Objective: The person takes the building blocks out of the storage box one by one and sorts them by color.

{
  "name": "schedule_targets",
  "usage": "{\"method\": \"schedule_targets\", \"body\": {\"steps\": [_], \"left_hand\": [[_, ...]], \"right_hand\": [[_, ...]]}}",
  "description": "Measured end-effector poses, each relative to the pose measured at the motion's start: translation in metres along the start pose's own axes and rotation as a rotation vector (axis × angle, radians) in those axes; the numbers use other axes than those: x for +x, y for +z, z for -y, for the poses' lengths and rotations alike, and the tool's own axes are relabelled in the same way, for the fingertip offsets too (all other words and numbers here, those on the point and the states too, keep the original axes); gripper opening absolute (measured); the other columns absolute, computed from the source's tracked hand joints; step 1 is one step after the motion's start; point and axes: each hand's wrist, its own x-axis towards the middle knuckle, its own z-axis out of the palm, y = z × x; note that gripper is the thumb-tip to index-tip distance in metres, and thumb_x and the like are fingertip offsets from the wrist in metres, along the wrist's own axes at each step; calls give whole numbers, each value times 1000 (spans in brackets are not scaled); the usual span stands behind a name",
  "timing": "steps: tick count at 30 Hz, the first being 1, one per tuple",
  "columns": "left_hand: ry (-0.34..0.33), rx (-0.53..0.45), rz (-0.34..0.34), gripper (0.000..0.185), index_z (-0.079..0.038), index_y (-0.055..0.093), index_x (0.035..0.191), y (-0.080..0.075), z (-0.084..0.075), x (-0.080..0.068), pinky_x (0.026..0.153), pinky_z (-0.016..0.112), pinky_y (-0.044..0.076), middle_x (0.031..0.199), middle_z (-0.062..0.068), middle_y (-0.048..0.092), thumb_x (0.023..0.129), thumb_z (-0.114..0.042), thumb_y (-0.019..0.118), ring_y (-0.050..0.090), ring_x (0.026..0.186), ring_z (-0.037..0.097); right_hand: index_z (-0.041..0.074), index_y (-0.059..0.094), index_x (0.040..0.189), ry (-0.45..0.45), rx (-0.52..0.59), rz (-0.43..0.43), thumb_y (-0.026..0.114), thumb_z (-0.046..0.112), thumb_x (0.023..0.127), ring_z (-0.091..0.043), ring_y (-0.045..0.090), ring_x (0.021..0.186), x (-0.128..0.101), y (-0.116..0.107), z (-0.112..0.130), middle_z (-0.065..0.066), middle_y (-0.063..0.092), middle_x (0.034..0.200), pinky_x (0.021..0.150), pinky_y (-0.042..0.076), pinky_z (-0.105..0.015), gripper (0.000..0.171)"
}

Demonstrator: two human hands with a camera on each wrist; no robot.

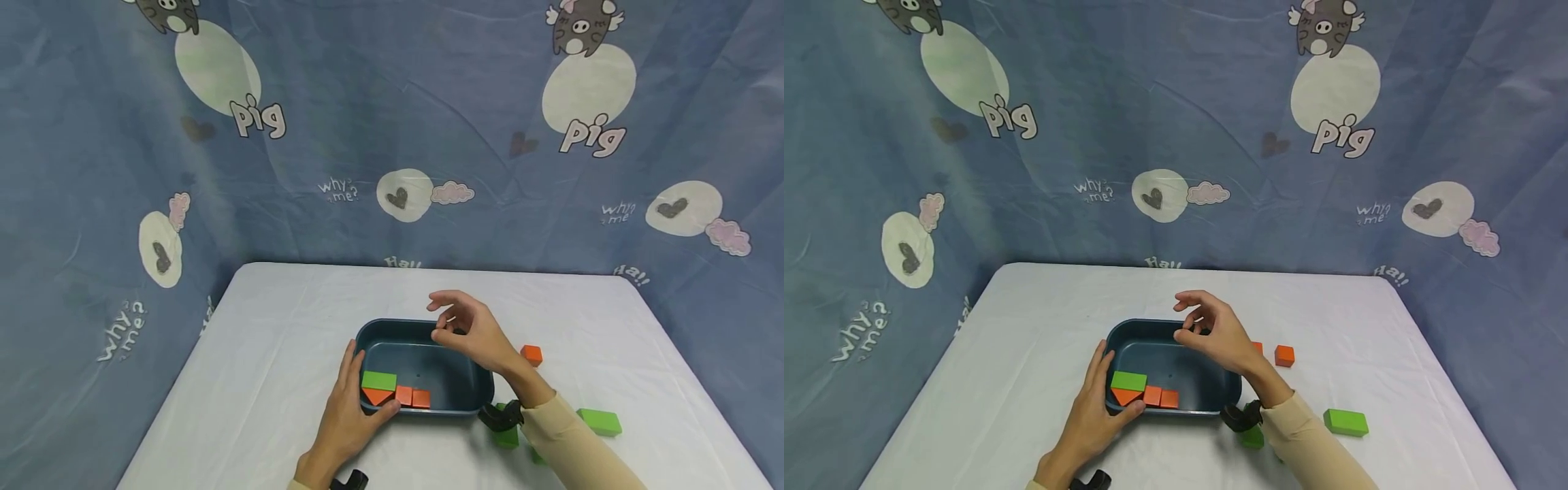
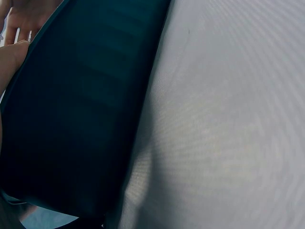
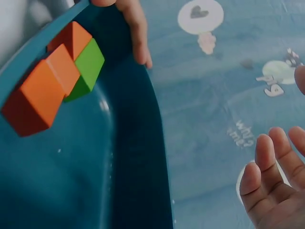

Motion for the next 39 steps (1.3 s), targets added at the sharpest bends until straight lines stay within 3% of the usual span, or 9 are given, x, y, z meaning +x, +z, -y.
{"method": "schedule_targets", "body": {"steps": [11, 20, 24, 31, 39], "left_hand": [[-4, 4, -3, 110, -6, 32, 159, 0, 3, 2, 107, 62, 40, 171, 3, 11, 79, -66, 78, 38, 144, 35], [14, -29, 8, 108, -7, 32, 159, 0, 4, 2, 106, 61, 41, 171, 2, 10, 79, -63, 79, 38, 144, 34], [15, -30, 11, 107, -7, 32, 159, 0, 4, 1, 107, 60, 41, 171, 1, 10, 80, -61, 80, 37, 145, 32], [8, -30, 18, 107, -6, 32, 159, -2, 4, -1, 107, 60, 41, 171, 1, 10, 80, -62, 79, 37, 145, 32], [5, -28, 12, 106, -7, 32, 159, -3, 3, -1, 108, 60, 40, 171, 2, 10, 81, -63, 78, 36, 145, 32]], "right_hand": [[8, 61, 136, -34, -7, 41, 76, 4, 90, -31, 63, 88, 22, 18, -12, -10, 64, 121, 74, 54, -36, 48], [-2, 65, 126, -39, -102, 31, 75, -4, 88, -38, 62, 88, 33, 31, -12, -18, 65, 116, 74, 54, -48, 39], [-1, 68, 120, -49, -143, 43, 76, -2, 88, -35, 62, 89, 33, 37, -6, -19, 67, 113, 77, 54, -52, 33], [12, 72, 119, -84, -142, 76, 79, 11, 89, -23, 64, 89, 38, 45, -38, -9, 69, 111, 76, 56, -41, 31], [1, 70, 120, -76, -94, 130, 76, 11, 90, -22, 61, 90, 43, 56, -42, -17, 69, 111, 75, 53, -36, 32]]}}
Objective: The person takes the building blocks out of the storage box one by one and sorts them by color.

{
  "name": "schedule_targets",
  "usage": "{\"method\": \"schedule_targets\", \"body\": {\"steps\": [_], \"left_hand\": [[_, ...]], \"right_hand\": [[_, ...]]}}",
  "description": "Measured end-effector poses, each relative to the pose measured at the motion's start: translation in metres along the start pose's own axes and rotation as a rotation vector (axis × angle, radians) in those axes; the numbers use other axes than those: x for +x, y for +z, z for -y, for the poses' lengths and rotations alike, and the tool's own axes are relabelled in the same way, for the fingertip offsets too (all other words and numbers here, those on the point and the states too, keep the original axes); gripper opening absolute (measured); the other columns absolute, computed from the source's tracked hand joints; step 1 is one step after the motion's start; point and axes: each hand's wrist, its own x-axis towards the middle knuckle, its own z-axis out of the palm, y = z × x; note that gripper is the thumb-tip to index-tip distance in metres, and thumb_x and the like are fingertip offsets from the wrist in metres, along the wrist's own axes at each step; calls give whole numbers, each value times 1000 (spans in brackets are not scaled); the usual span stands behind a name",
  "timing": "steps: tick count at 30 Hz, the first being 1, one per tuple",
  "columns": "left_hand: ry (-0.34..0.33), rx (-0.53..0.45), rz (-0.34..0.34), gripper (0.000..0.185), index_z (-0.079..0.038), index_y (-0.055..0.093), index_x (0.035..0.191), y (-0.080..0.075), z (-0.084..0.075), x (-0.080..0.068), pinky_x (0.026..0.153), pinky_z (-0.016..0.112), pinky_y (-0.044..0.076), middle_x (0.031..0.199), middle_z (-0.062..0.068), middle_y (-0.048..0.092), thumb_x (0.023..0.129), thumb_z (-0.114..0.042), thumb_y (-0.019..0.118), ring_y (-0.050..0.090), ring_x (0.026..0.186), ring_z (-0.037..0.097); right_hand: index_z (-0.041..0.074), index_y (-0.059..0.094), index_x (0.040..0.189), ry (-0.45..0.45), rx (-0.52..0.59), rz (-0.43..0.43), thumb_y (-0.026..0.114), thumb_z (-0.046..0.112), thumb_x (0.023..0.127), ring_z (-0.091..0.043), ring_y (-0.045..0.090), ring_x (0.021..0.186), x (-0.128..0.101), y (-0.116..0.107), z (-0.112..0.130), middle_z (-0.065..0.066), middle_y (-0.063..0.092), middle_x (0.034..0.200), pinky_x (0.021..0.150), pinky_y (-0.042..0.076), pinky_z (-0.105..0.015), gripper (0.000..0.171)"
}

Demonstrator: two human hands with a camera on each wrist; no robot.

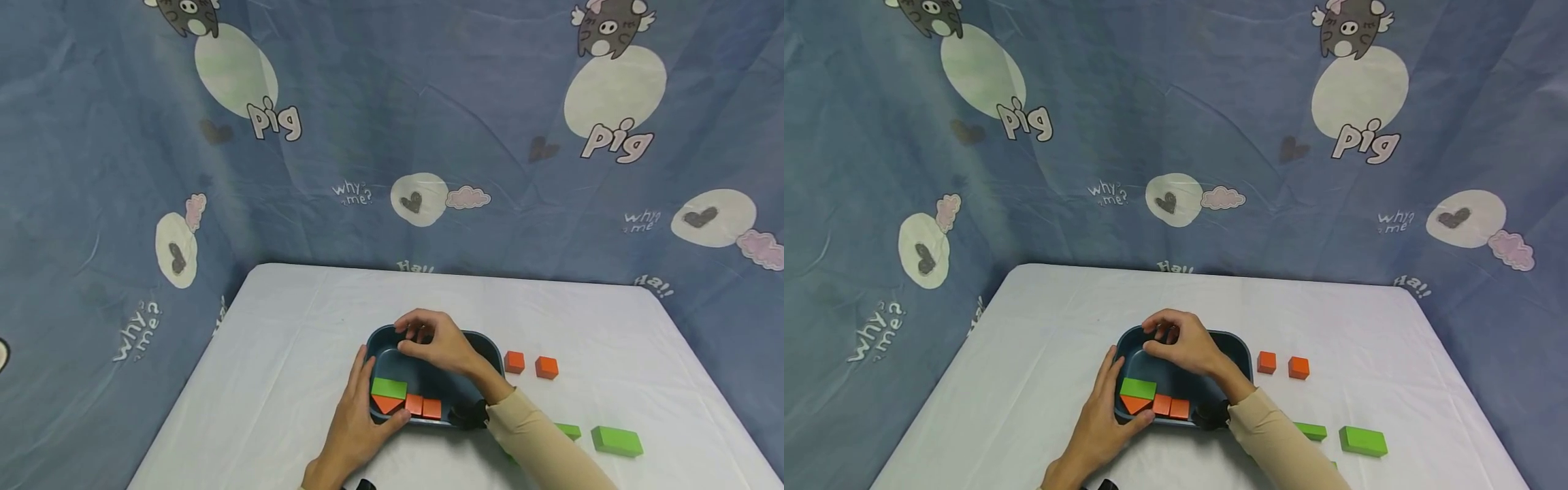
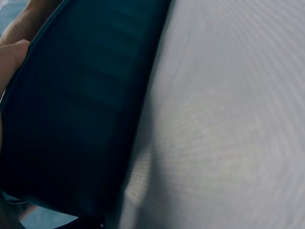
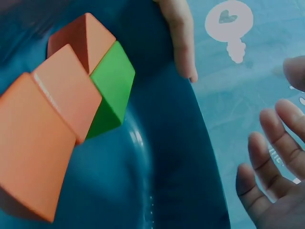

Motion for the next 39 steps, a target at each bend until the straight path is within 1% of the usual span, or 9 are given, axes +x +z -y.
{"method": "schedule_targets", "body": {"steps": [5, 11, 13, 17, 22, 29, 34, 39], "left_hand": [[14, 1, -5, 106, -6, 33, 159, 0, -1, 0, 107, 60, 40, 171, 2, 10, 81, -62, 78, 36, 145, 32], [23, 4, -11, 105, -5, 33, 158, 1, 0, 0, 106, 59, 42, 170, 3, 11, 81, -62, 78, 39, 144, 32], [24, 3, -10, 105, -5, 34, 158, 2, 1, -1, 106, 58, 42, 170, 4, 12, 81, -62, 78, 39, 143, 32], [23, 2, -9, 105, -4, 34, 157, 2, 1, -2, 106, 58, 43, 170, 5, 12, 81, -62, 78, 40, 142, 33], [32, 8, -16, 105, -4, 34, 157, 1, 2, -1, 105, 59, 43, 170, 5, 12, 81, -62, 78, 40, 143, 33], [40, 13, -16, 104, -4, 34, 157, 0, 2, 1, 105, 59, 43, 170, 4, 11, 82, -61, 78, 39, 143, 34], [63, 11, -25, 103, -2, 35, 156, 0, 2, 1, 103, 60, 44, 170, 6, 12, 82, -59, 79, 40, 142, 36], [65, 17, -25, 104, -4, 34, 157, 0, 2, 0, 103, 59, 44, 170, 7, 12, 82, -60, 78, 41, 141, 36]], "right_hand": [[1, 70, 120, 26, 19, 4, 76, 8, 90, -21, 61, 90, 1, 5, 0, -14, 70, 111, 77, 53, -36, 32], [-2, 70, 120, 5, 42, -2, 76, 5, 89, -27, 62, 88, 4, 7, -1, -18, 70, 109, 73, 53, -37, 32], [-1, 70, 119, 2, 28, 0, 75, 6, 90, -26, 62, 87, 4, 8, -3, -17, 70, 108, 73, 53, -36, 31], [3, 71, 119, 14, -13, 12, 75, 11, 91, -21, 62, 85, 5, 9, -6, -10, 71, 107, 72, 53, -33, 29], [5, 71, 119, 25, -39, 30, 75, 14, 91, -18, 63, 82, 5, 10, -9, -5, 71, 105, 71, 54, -33, 30], [3, 71, 117, 45, -28, 103, 75, 13, 91, -17, 64, 86, 6, 13, -10, -7, 70, 106, 77, 55, -32, 28], [1, 70, 118, 72, -39, 181, 76, 12, 92, -15, 64, 87, 6, 15, -11, -8, 71, 105, 78, 55, -32, 29], [8, 72, 118, 117, -79, 263, 78, 17, 91, -14, 65, 91, 6, 18, -13, -4, 72, 106, 80, 56, -31, 29]]}}
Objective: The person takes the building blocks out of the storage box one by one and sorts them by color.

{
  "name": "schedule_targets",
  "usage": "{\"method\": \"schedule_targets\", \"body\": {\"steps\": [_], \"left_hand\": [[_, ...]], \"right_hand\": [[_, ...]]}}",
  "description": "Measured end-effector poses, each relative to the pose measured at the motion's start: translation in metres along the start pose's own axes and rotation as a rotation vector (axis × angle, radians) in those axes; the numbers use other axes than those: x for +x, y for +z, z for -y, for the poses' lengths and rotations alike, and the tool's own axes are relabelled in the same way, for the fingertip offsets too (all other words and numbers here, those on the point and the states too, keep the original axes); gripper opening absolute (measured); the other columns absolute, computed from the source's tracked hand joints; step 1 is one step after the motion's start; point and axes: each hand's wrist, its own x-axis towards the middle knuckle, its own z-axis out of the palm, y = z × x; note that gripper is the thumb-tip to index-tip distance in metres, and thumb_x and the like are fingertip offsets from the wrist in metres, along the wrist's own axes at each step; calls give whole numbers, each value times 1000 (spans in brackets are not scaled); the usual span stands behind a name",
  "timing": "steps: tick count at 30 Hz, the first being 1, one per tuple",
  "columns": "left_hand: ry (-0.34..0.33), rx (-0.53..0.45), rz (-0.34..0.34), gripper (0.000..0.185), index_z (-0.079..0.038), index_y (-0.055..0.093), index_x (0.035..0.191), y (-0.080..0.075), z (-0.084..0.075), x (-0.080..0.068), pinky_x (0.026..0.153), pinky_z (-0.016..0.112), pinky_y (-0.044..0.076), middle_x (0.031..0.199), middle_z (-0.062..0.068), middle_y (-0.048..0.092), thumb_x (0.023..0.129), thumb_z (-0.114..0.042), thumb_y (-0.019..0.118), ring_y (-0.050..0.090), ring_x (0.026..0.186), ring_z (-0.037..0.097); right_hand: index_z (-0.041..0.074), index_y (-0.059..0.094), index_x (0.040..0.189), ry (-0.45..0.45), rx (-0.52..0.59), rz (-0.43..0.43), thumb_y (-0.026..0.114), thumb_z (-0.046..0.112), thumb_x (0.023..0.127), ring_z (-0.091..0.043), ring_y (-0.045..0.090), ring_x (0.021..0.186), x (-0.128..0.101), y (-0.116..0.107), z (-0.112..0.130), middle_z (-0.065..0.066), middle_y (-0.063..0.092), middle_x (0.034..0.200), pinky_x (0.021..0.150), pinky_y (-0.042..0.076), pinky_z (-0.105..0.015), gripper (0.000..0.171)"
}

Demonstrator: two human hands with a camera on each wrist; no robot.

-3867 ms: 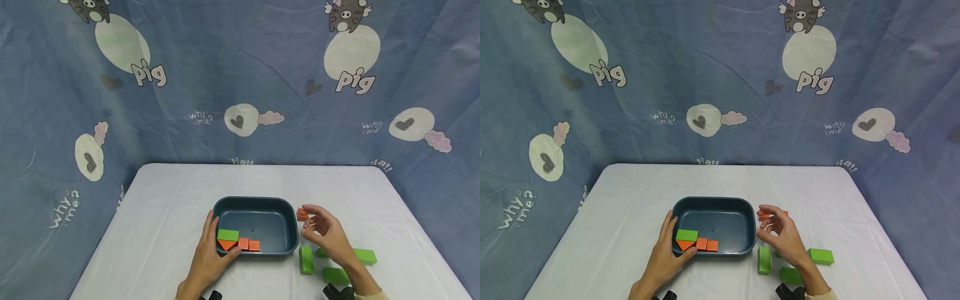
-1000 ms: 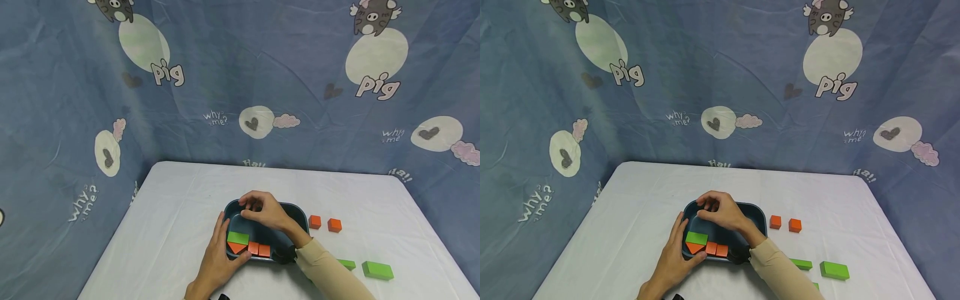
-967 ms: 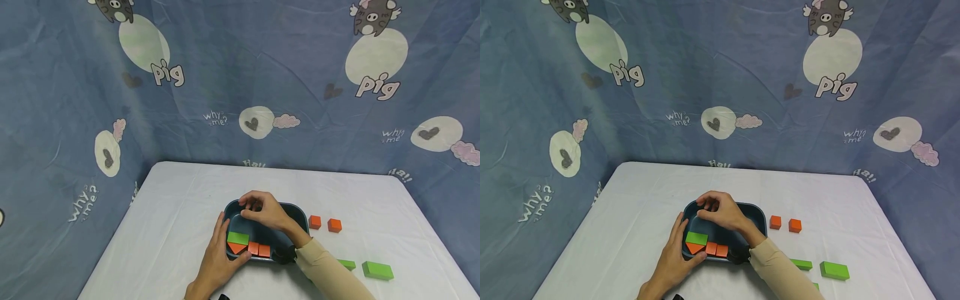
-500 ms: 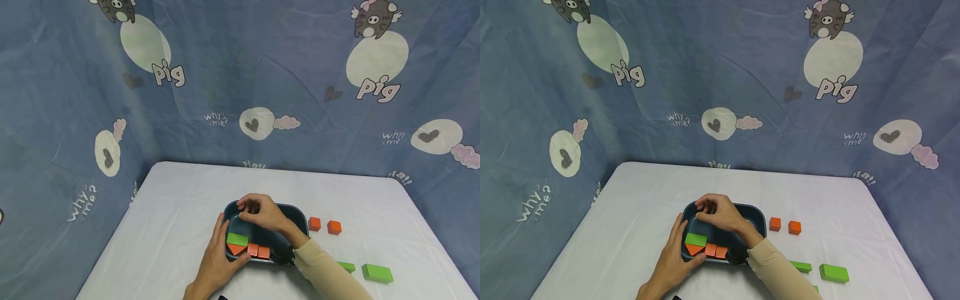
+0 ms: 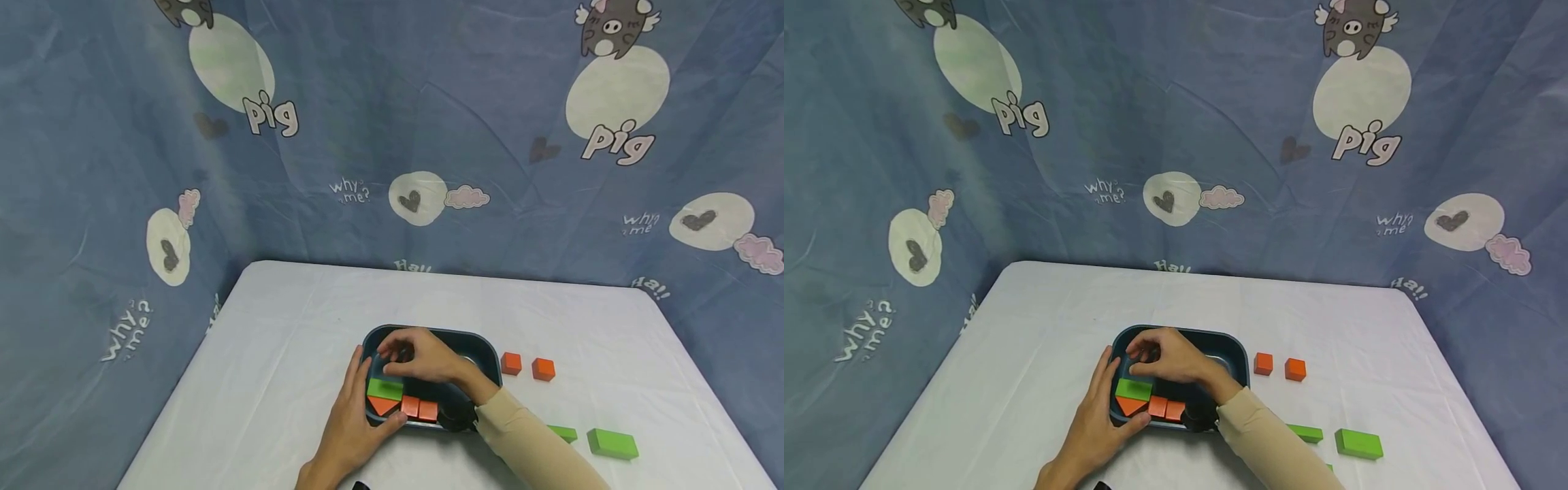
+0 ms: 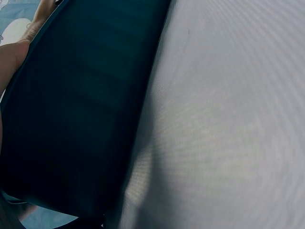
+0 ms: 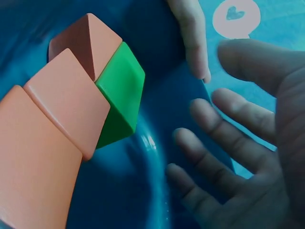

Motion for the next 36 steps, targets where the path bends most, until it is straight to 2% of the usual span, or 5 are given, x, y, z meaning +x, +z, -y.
{"method": "schedule_targets", "body": {"steps": [6, 10, 13, 29, 36], "left_hand": [[12, 4, -5, 104, -4, 34, 157, 1, 1, 0, 103, 59, 45, 170, 8, 12, 82, -61, 78, 40, 142, 36], [16, 7, -9, 104, -4, 34, 157, 1, 1, 0, 102, 57, 46, 170, 7, 12, 82, -59, 79, 40, 142, 35], [14, 6, -7, 104, -4, 34, 157, 1, 0, 0, 102, 57, 46, 170, 6, 13, 81, -58, 80, 40, 142, 36], [6, -7, -8, 105, -4, 34, 158, -1, -2, 1, 101, 59, 46, 170, 5, 11, 81, -58, 80, 41, 141, 37], [-17, -6, 4, 106, -5, 34, 158, 0, -2, 1, 102, 61, 45, 171, 3, 10, 80, -60, 80, 41, 142, 36]], "right_hand": [[11, 71, 120, 55, -23, 109, 83, 19, 87, -16, 65, 97, 1, 4, -4, -1, 71, 112, 85, 55, -28, 36], [9, 71, 120, 54, -68, 204, 87, 16, 82, -9, 66, 94, 3, 7, -9, 7, 71, 109, 84, 54, -24, 41], [10, 72, 118, 58, -102, 243, 88, 14, 81, -3, 65, 92, 3, 9, -10, 11, 70, 107, 83, 54, -22, 41], [12, 73, 116, 90, -133, 262, 86, 10, 82, -4, 64, 85, 5, 11, -9, 12, 69, 101, 78, 54, -21, 36], [11, 74, 114, 114, -132, 234, 83, 8, 84, -4, 64, 84, 3, 9, -10, 9, 70, 99, 76, 54, -21, 31]]}}
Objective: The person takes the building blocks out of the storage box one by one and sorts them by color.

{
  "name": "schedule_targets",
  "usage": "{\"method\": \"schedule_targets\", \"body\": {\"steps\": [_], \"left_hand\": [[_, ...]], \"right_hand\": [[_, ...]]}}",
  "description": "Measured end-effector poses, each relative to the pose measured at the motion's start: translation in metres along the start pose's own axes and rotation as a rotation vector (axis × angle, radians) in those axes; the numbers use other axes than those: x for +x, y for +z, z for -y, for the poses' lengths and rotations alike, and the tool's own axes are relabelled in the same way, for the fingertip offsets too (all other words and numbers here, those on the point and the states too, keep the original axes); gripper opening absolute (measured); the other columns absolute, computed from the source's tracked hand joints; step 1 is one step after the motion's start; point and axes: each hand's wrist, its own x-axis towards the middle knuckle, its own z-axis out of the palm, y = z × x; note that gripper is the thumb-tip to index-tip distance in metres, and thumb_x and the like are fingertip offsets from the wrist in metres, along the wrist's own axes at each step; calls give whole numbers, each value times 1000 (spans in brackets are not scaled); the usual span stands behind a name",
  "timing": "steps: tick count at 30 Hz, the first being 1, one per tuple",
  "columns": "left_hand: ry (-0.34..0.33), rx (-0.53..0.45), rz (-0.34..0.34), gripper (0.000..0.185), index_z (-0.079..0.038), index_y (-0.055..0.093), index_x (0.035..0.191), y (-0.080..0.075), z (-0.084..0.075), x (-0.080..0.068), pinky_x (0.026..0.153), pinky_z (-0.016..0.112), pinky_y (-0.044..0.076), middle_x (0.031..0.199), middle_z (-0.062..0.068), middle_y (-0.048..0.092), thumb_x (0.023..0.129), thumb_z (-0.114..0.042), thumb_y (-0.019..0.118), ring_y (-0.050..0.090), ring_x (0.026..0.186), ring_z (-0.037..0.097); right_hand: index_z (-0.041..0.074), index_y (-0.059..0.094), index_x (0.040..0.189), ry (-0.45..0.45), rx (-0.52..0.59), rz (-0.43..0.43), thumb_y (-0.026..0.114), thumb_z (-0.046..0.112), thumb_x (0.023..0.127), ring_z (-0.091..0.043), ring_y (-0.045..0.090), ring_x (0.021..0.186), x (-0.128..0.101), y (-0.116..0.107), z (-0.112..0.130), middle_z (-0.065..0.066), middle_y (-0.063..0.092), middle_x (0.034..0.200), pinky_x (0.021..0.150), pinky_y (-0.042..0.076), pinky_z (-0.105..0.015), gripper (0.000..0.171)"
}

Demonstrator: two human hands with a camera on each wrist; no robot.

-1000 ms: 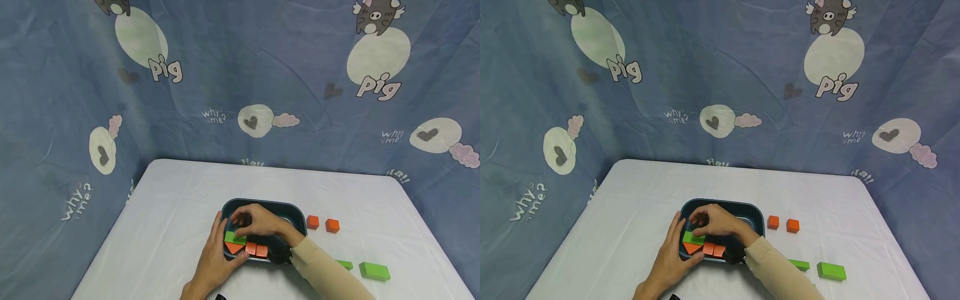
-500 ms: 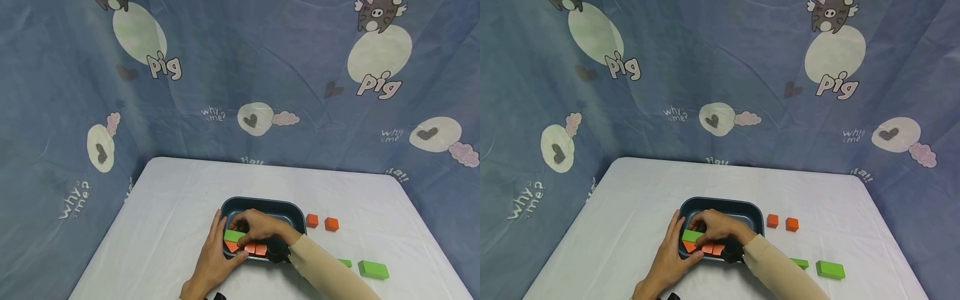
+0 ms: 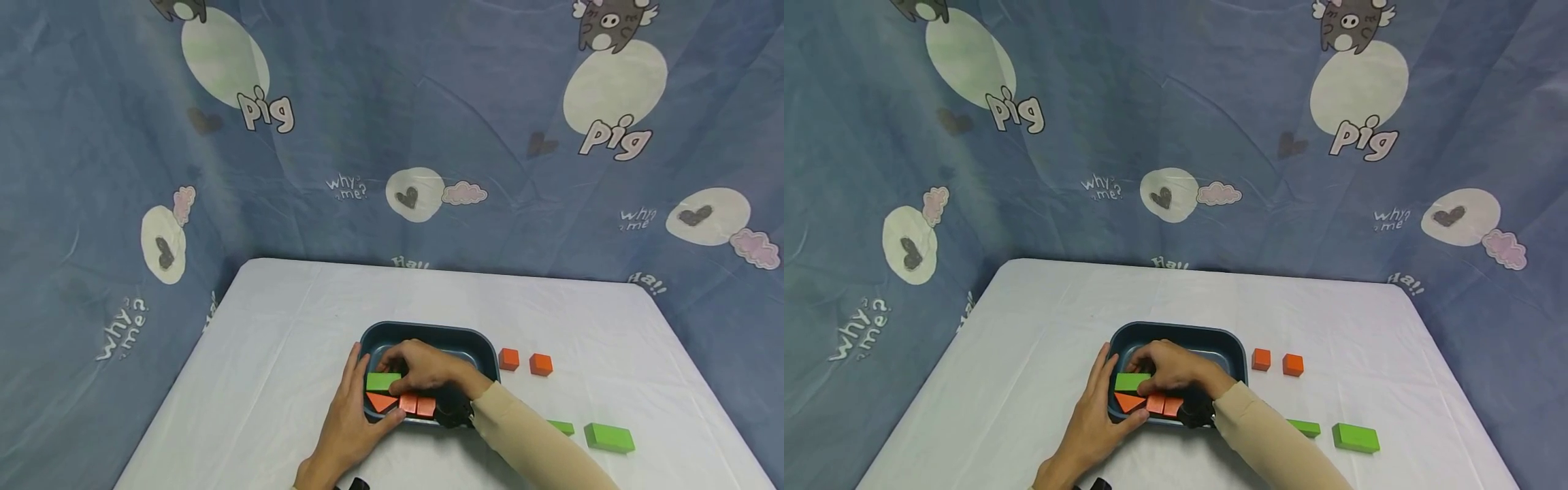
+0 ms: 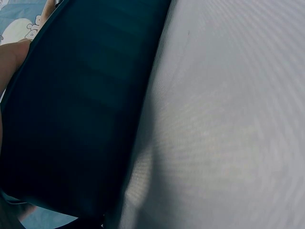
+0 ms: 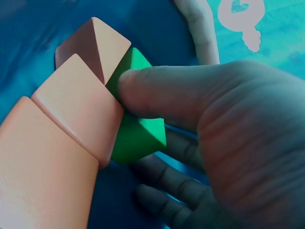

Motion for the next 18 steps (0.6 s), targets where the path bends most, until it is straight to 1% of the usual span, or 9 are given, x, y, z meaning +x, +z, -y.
{"method": "schedule_targets", "body": {"steps": [3, 9, 14, 18], "left_hand": [[10, 4, -3, 105, -4, 34, 158, 0, 1, 0, 101, 61, 45, 170, 5, 11, 81, -59, 80, 42, 141, 36], [19, 4, -3, 104, -3, 35, 157, 0, 0, 0, 102, 59, 45, 170, 6, 13, 81, -59, 79, 42, 141, 36], [-12, 7, 4, 105, -3, 35, 157, 1, -1, 0, 103, 59, 44, 170, 5, 12, 81, -62, 79, 41, 141, 35], [-34, 10, 8, 107, -3, 35, 157, 1, -2, 0, 104, 60, 43, 170, 5, 11, 80, -63, 78, 40, 142, 35]], "right_hand": [[10, 74, 115, -9, -8, -11, 82, 8, 84, -4, 64, 84, -1, -1, -1, 7, 71, 100, 76, 54, -21, 32], [9, 72, 119, -27, -45, -27, 82, 3, 78, -3, 64, 91, -2, -1, -3, 7, 70, 108, 82, 52, -20, 42], [10, 72, 118, -16, -128, -69, 80, -2, 76, -4, 60, 92, -3, -4, -3, 4, 69, 112, 81, 51, -21, 44], [11, 74, 115, -22, -172, -93, 82, -2, 77, -4, 58, 93, -4, -4, -5, 4, 68, 112, 81, 51, -20, 41]]}}
